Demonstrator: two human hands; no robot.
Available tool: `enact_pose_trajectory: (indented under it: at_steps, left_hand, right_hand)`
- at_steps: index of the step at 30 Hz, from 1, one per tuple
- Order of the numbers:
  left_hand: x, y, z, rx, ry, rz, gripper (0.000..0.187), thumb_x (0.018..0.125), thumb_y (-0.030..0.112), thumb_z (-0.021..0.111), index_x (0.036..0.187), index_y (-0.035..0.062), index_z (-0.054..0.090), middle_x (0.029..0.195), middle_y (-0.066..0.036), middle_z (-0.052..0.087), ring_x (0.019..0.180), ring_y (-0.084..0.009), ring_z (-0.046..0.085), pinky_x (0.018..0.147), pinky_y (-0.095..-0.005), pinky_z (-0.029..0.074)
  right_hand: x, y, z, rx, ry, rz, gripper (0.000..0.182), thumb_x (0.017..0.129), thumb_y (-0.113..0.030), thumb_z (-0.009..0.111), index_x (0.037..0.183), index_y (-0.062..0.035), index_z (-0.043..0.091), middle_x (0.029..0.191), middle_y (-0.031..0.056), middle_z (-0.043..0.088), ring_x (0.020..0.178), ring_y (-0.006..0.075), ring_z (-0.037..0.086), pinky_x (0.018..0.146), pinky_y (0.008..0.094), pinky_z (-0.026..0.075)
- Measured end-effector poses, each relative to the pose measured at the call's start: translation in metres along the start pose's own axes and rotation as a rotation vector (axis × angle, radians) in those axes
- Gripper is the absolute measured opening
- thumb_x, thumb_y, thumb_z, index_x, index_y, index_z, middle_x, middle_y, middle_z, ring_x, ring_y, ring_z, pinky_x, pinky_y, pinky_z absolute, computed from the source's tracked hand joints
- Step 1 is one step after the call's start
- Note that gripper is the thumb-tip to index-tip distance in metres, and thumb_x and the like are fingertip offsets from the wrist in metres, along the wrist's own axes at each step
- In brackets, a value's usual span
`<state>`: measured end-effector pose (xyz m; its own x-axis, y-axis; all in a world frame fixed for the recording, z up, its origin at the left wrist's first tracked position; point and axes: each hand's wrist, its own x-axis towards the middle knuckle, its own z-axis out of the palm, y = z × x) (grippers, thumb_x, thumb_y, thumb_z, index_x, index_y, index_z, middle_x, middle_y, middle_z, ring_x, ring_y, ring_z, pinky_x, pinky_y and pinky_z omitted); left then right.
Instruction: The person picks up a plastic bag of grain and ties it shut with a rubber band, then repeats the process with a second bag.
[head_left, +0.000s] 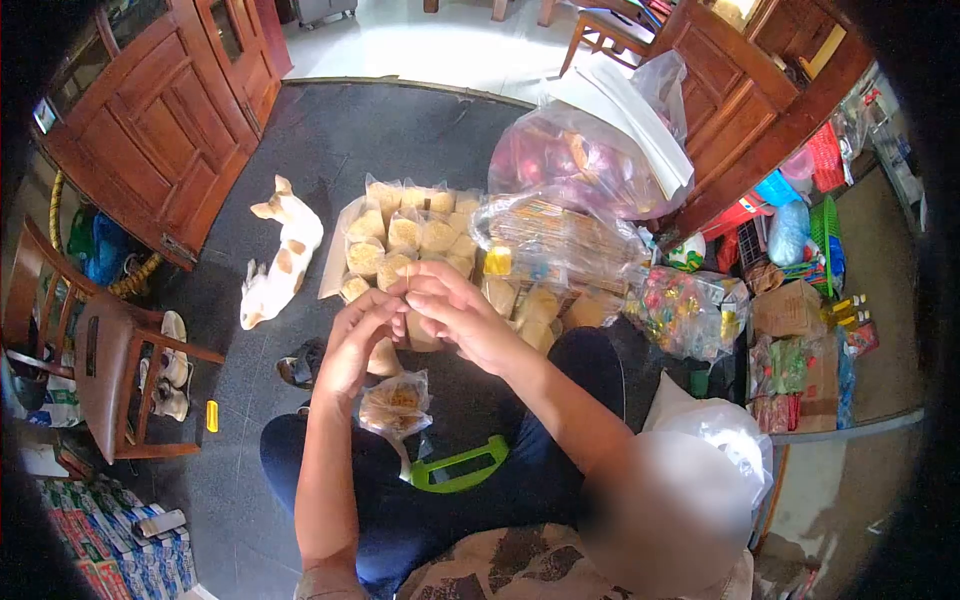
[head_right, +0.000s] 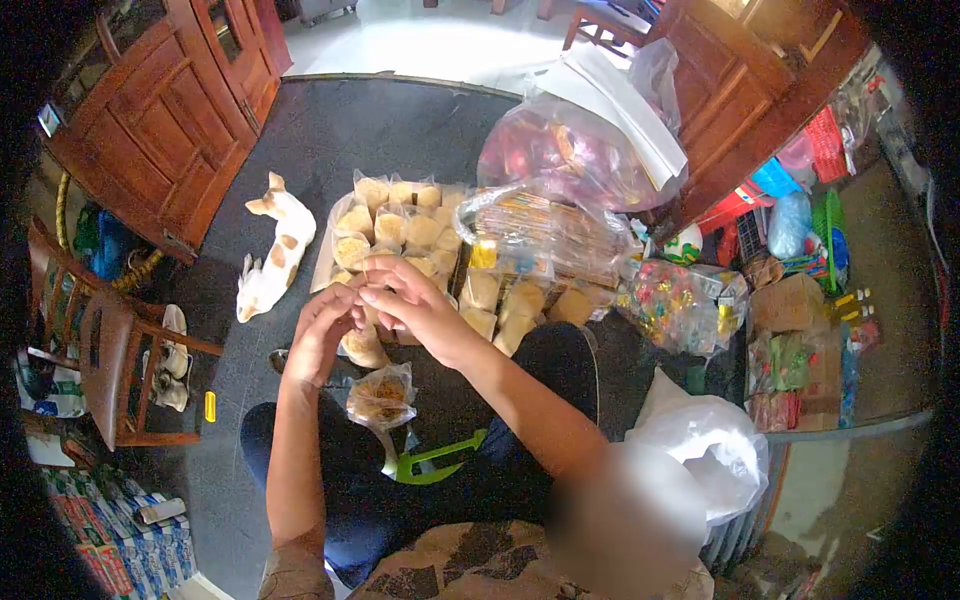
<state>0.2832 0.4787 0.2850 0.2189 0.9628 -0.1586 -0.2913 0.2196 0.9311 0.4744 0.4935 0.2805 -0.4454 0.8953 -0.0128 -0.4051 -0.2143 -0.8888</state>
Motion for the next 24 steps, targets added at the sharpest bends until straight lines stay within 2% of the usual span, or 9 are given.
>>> enact_pose_trajectory:
  at_steps: [3,6,9,12,15,21,24]
  left_hand:
    - [0.006,-0.008,-0.01,0.08,0.067,0.124,0.02,0.099,0.024,0.067,0.104,0.0051,0.068,0.085,0.002,0.061,0.08,-0.0078,0.055,0.077,-0.0252,0.045]
    - [0.006,0.0,0.0,0.207,0.143,0.193,0.021,0.098,0.019,0.067,0.113,0.0039,0.067,0.086,0.003,0.059,0.08,-0.0079,0.054,0.074,-0.0227,0.042]
    - [0.013,-0.017,-0.002,0.246,0.15,0.273,0.014,0.096,0.011,0.073,0.106,0.0022,0.071,0.081,0.007,0.055,0.073,-0.0019,0.047,0.067,-0.0197,0.039]
    - [0.017,-0.023,-0.002,0.339,0.129,0.28,0.011,0.094,0.007,0.073,0.103,0.0019,0.073,0.074,0.01,0.051,0.067,0.0002,0.044,0.06,-0.0188,0.035]
    - [0.018,-0.022,0.007,0.437,0.128,0.256,0.007,0.093,0.007,0.073,0.098,0.0022,0.074,0.068,0.01,0.05,0.062,0.0005,0.042,0.055,-0.0199,0.033]
    - [0.023,-0.023,0.035,0.597,0.112,0.233,0.007,0.091,0.006,0.075,0.095,0.0011,0.072,0.069,0.008,0.049,0.063,-0.0012,0.041,0.055,-0.0213,0.033]
    - [0.031,-0.038,0.044,0.601,0.052,0.215,0.009,0.091,0.008,0.076,0.096,0.0015,0.071,0.069,0.008,0.048,0.064,-0.0015,0.042,0.056,-0.022,0.033]
  right_hand:
    - [-0.001,-0.005,-0.002,-0.24,-0.032,-0.04,0.048,0.105,-0.017,0.061,0.149,-0.0095,0.044,0.132,0.0081,0.061,0.076,0.0089,0.054,0.065,0.0229,0.045]
    - [-0.005,0.0,-0.003,-0.264,-0.055,-0.044,0.05,0.104,-0.021,0.064,0.148,-0.0078,0.044,0.127,0.0102,0.064,0.075,0.0096,0.06,0.065,0.0255,0.05]
    - [-0.008,0.0,-0.004,-0.272,-0.056,-0.02,0.05,0.104,-0.021,0.065,0.148,-0.0087,0.046,0.127,0.0107,0.063,0.074,0.0084,0.06,0.064,0.0246,0.05]
    - [-0.01,-0.002,-0.009,-0.305,0.004,0.023,0.049,0.104,-0.021,0.064,0.148,-0.0093,0.047,0.126,0.0113,0.063,0.072,0.008,0.059,0.062,0.0241,0.05]
    - [-0.011,0.003,-0.017,-0.281,0.026,0.005,0.044,0.104,-0.019,0.064,0.144,-0.0082,0.049,0.122,0.0105,0.064,0.07,0.008,0.058,0.062,0.0245,0.05]
    - [-0.022,0.016,-0.043,-0.246,0.131,0.001,0.026,0.103,-0.015,0.064,0.124,-0.0056,0.053,0.106,0.0074,0.065,0.065,0.0083,0.055,0.058,0.0258,0.048]
    - [-0.033,0.013,-0.051,-0.187,0.206,0.004,0.023,0.103,-0.012,0.062,0.122,-0.0038,0.054,0.108,0.007,0.063,0.071,0.0103,0.058,0.061,0.0267,0.049]
